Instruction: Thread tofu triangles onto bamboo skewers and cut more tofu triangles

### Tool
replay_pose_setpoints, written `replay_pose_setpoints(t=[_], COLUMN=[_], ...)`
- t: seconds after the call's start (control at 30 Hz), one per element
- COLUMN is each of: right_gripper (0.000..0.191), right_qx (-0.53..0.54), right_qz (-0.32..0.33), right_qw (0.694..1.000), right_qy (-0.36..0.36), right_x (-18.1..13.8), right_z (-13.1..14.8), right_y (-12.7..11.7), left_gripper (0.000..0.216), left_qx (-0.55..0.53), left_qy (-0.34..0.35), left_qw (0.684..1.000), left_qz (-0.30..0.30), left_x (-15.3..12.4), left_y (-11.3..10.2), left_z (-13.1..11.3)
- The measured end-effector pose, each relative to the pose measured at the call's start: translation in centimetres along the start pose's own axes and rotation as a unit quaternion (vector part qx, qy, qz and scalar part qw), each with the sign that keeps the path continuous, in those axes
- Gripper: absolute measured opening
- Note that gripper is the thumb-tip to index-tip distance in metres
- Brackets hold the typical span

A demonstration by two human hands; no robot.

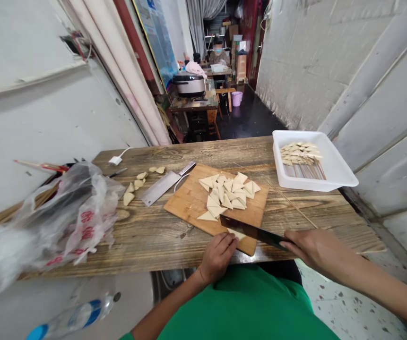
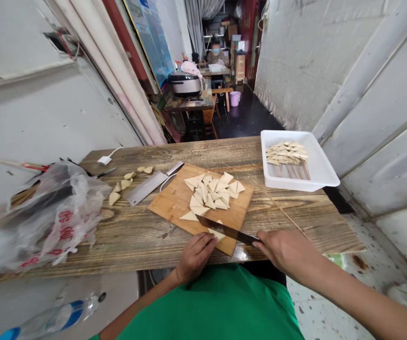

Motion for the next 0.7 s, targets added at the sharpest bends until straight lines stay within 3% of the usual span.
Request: replay_pose_setpoints(t=[0.3,0.7], right_gripper=[0.030,0.026], right_qx=[-0.013,-0.042], right_qz=[0.000,-0.005], right_qw=[0.999,0.997], right_qy=[-0.034,-0.065], right_x=[0.8,1.6], right_z=[-0.3,-1.4], right_y=[-1.0,-0.3], left_gripper=[0.030,0.030], left_qx=[0.003,-0.006], left_qy=[0.001,0.003], left_qw=[1.000,1.000], left_qz=[0.002,0.006], left_x=[-0.1,-0.2], left_y=[0.1,0.2], left_z=[0.0,0.1])
Point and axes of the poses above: each hand's wrist, its own x-axis towards the middle knuckle, its own y-axis out of the palm, z = x × y, the point moved 1 cm from there along x, towards the middle knuckle, and after that the axes turned 11 degrees about -z, right-handed, at the moved point
